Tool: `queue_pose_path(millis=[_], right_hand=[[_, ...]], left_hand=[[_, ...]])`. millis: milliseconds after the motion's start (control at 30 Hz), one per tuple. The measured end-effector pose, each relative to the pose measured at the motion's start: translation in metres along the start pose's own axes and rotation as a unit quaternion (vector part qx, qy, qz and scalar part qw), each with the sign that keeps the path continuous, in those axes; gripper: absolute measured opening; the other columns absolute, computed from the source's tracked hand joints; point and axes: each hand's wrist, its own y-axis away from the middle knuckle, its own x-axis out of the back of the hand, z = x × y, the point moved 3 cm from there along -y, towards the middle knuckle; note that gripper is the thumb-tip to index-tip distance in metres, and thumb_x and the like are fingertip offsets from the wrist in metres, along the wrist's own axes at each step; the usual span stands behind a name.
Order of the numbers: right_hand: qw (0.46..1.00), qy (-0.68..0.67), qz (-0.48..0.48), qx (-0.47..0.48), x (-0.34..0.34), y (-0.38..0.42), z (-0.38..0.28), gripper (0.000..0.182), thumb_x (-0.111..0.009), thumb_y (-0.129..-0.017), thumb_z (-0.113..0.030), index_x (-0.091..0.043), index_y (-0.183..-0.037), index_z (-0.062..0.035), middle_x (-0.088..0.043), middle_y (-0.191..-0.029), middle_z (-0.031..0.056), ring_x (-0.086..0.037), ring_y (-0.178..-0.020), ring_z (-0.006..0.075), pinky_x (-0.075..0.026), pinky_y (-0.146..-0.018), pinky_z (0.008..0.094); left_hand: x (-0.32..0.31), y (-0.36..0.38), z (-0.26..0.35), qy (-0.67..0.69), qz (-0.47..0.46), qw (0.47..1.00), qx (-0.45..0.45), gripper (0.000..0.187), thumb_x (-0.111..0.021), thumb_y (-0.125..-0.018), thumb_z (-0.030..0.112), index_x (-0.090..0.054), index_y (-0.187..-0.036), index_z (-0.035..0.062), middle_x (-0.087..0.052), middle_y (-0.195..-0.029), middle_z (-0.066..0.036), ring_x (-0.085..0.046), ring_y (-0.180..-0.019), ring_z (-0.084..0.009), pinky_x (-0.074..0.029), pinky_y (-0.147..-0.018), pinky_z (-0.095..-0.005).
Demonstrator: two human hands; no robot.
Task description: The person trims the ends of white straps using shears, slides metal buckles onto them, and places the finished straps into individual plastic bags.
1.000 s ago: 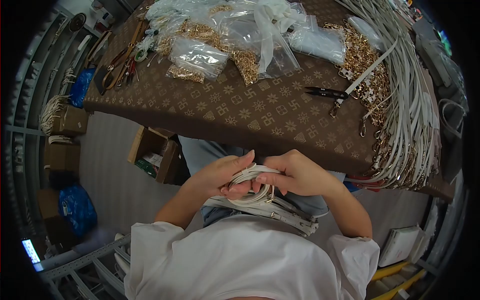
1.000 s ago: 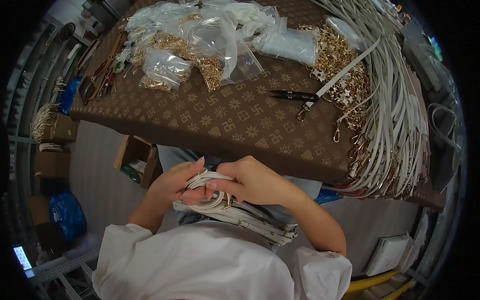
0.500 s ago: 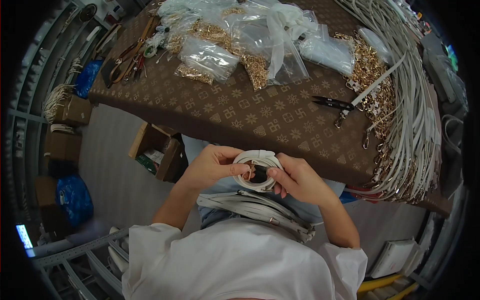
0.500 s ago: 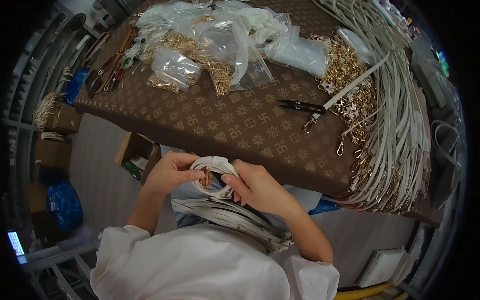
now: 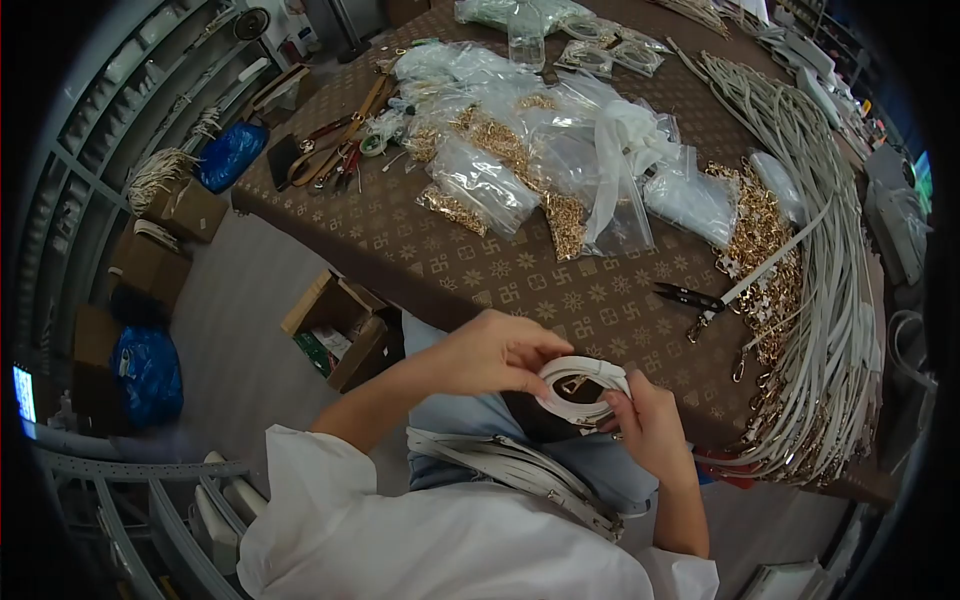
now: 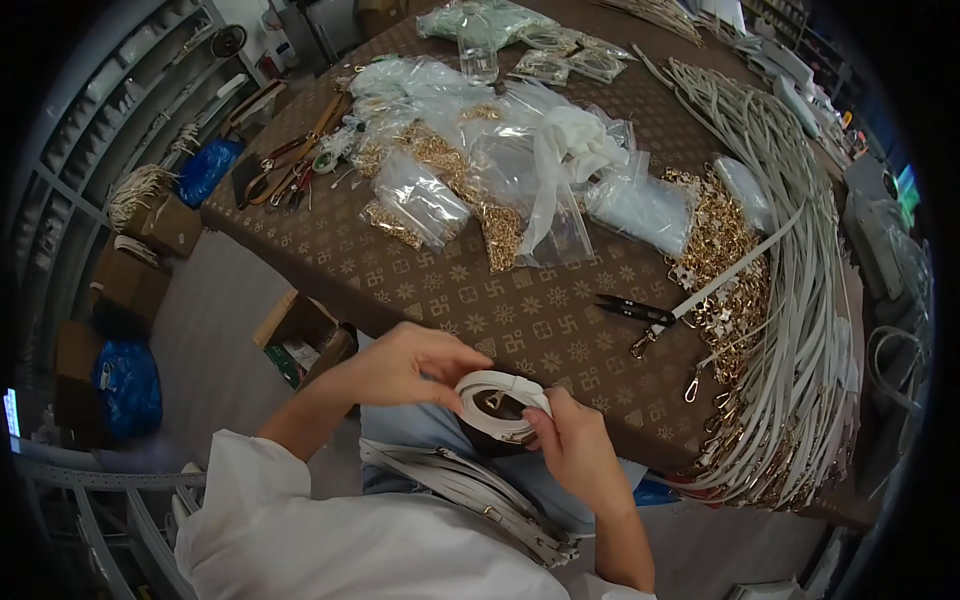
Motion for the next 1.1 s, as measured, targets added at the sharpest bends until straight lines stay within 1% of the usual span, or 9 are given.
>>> queue_pose_path(millis=[67,133,267,333,467,533,633,833,1100], right_hand=[[0.998,-0.044,0.021,-0.028,0.003,0.001,0.002,0.015,-0.046,-0.093,-0.008,-0.05,-0.091,0.0064,-0.061,-0.076,0.0098,-0.062,-0.061,0.0136,-0.051,-0.051,0.0247],[0.988,-0.129,0.073,-0.048,0.008,0.003,0.002,0.015,-0.045,-0.093,-0.008,-0.05,-0.09,0.0058,-0.061,-0.077,0.0099,-0.062,-0.059,0.0136,-0.051,-0.05,0.0243],[0.989,-0.12,0.084,-0.034,0.011,0.006,0.005,0.019,-0.046,-0.094,-0.012,-0.045,-0.083,0.0036,-0.06,-0.068,0.0133,-0.063,-0.056,0.0178,-0.049,-0.048,0.0273],[0.995,-0.074,0.065,-0.034,0.009,0.008,0.011,0.019,-0.046,-0.094,-0.012,-0.045,-0.084,0.0034,-0.06,-0.069,0.0151,-0.063,-0.055,0.0181,-0.048,-0.047,0.027],[0.996,-0.046,0.066,-0.047,0.008,0.011,0.007,0.017,-0.048,-0.093,-0.012,-0.047,-0.087,0.0033,-0.059,-0.07,0.016,-0.062,-0.055,0.0195,-0.046,-0.047,0.0284],[0.998,0.018,0.05,-0.014,0.006,0.01,-0.006,0.015,-0.051,-0.09,-0.011,-0.047,-0.088,0.0028,-0.057,-0.074,0.0163,-0.062,-0.061,0.0254,-0.047,-0.05,0.0329],[0.981,0.138,0.064,0.125,-0.006,0.008,-0.013,0.015,-0.054,-0.087,-0.01,-0.047,-0.091,0.0024,-0.056,-0.082,0.0159,-0.06,-0.069,0.0315,-0.047,-0.054,0.0376],[0.965,0.171,0.073,0.185,-0.019,0.0,-0.006,0.02,-0.056,-0.084,-0.011,-0.046,-0.094,0.0024,-0.053,-0.111,0.0174,-0.059,-0.075,0.035,-0.05,-0.059,0.0397],[0.96,0.222,0.086,0.147,-0.02,-0.013,0.008,0.02,-0.056,-0.084,-0.014,-0.043,-0.089,0.0008,-0.043,-0.128,0.0227,-0.06,-0.072,0.0355,-0.051,-0.06,0.0404]], left_hand=[[0.028,-0.016,0.002,-0.064,0.113,0.989,-0.069,0.037,-0.069,-0.068,-0.001,-0.061,-0.104,0.0005,-0.061,-0.094,-0.011,-0.062,-0.083,-0.0188,-0.051,-0.071,-0.0301],[0.065,-0.026,0.015,-0.521,0.304,0.765,-0.223,0.034,-0.068,-0.066,-0.001,-0.062,-0.099,0.0018,-0.06,-0.088,-0.011,-0.059,-0.084,-0.0253,-0.049,-0.074,-0.0345],[0.115,-0.047,-0.006,-0.658,0.328,0.622,-0.268,0.03,-0.065,-0.069,0.002,-0.062,-0.098,0.0032,-0.058,-0.084,-0.01,-0.057,-0.079,-0.0307,-0.048,-0.07,-0.0365],[0.128,-0.052,-0.008,-0.588,0.261,0.715,-0.274,0.024,-0.064,-0.072,0.004,-0.063,-0.097,0.0021,-0.061,-0.083,-0.009,-0.059,-0.078,-0.0297,-0.048,-0.069,-0.0357],[0.123,-0.052,0.025,-0.519,0.272,0.771,-0.249,0.018,-0.065,-0.072,0.002,-0.064,-0.089,-0.0004,-0.064,-0.078,-0.011,-0.062,-0.072,-0.0248,-0.049,-0.065,-0.0331],[0.099,-0.052,0.037,-0.326,0.174,0.925,-0.085,0.013,-0.066,-0.07,0.006,-0.063,-0.08,-0.0026,-0.062,-0.069,-0.013,-0.062,-0.062,-0.0242,-0.047,-0.06,-0.032],[0.048,-0.057,0.017,-0.306,0.059,0.949,-0.048,0.014,-0.069,-0.067,0.006,-0.06,-0.072,-0.0038,-0.061,-0.065,-0.013,-0.062,-0.059,-0.0211,-0.046,-0.057,-0.0291],[-0.001,-0.073,-0.019,-0.171,-0.019,0.985,0.02,0.017,-0.074,-0.066,0.002,-0.059,-0.071,-0.0039,-0.058,-0.061,-0.005,-0.055,-0.055,-0.0077,-0.042,-0.049,-0.0232],[-0.01,-0.077,-0.024,-0.139,-0.037,0.989,-0.025,0.013,-0.072,-0.068,-0.001,-0.061,-0.074,-0.003,-0.058,-0.062,-0.005,-0.054,-0.055,-0.0068,-0.042,-0.048,-0.0214]])
